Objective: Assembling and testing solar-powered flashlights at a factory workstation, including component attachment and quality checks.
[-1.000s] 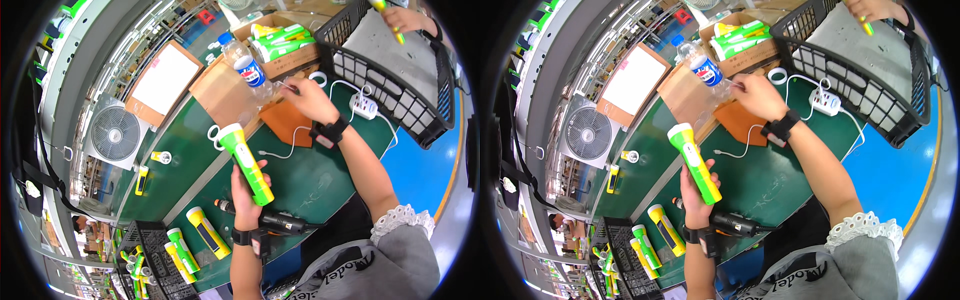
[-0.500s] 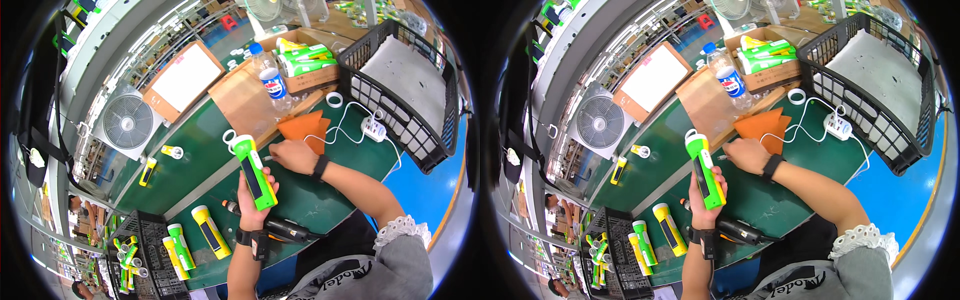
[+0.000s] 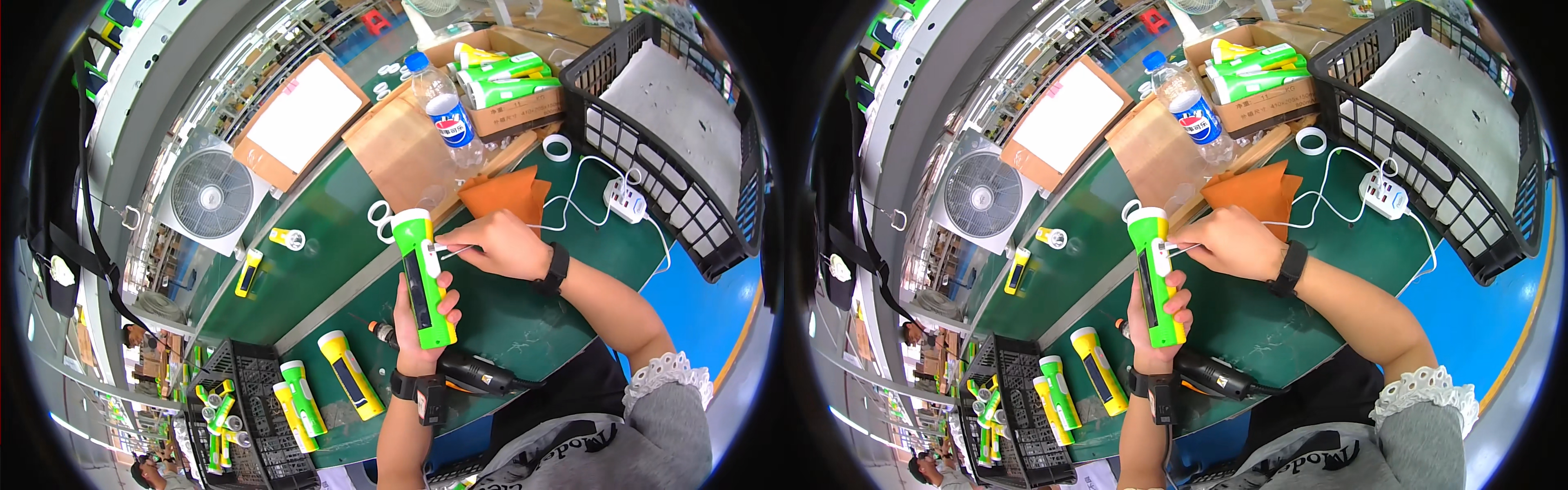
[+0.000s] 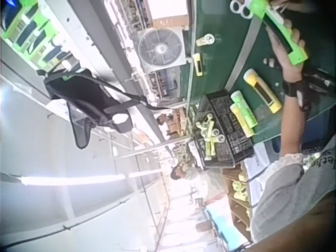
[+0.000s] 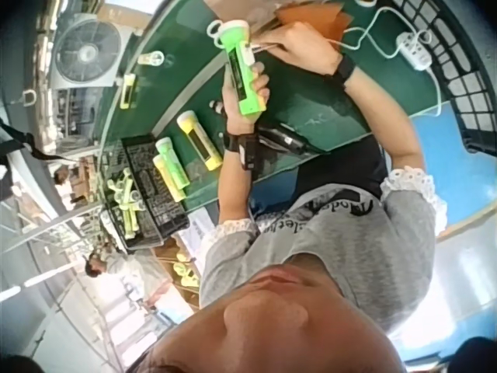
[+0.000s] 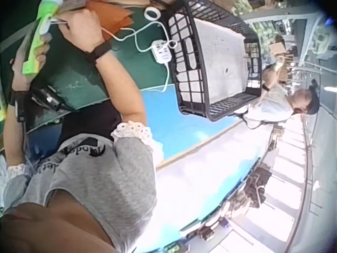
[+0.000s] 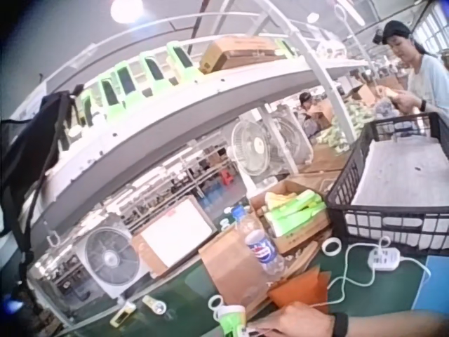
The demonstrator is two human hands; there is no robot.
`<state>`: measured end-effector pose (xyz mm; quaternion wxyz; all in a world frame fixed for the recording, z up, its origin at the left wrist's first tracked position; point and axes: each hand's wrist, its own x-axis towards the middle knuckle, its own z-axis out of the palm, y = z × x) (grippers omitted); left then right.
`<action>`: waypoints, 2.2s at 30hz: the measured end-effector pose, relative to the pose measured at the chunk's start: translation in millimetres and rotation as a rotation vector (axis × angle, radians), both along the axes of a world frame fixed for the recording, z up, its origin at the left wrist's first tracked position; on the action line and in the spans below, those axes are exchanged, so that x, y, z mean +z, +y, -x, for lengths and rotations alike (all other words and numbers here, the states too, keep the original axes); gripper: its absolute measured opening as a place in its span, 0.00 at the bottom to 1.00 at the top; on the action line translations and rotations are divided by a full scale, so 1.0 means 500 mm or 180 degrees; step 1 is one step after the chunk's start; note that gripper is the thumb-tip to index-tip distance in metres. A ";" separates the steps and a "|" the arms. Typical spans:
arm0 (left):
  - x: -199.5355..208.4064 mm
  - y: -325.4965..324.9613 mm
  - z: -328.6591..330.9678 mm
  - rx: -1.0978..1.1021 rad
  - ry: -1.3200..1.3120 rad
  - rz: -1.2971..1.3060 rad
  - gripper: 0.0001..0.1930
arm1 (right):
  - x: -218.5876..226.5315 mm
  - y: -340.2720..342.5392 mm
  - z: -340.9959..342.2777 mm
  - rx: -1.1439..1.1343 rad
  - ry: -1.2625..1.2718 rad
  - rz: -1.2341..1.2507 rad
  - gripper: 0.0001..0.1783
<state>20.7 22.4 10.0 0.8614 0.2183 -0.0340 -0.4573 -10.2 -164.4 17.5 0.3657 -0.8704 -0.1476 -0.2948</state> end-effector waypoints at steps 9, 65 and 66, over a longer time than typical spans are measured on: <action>-0.024 0.016 0.000 -0.0643 -0.0095 0.1552 0.23 | 0.036 0.016 0.026 -0.0281 -0.1003 -0.0738 0.14; -0.013 -0.013 0.002 0.0704 -0.0379 -0.0234 0.20 | -0.031 -0.159 -0.016 -0.1664 0.0515 0.0683 0.17; -0.013 -0.011 -0.001 0.0707 -0.0413 -0.0292 0.20 | -0.026 -0.160 -0.026 -0.1682 0.0867 0.0637 0.15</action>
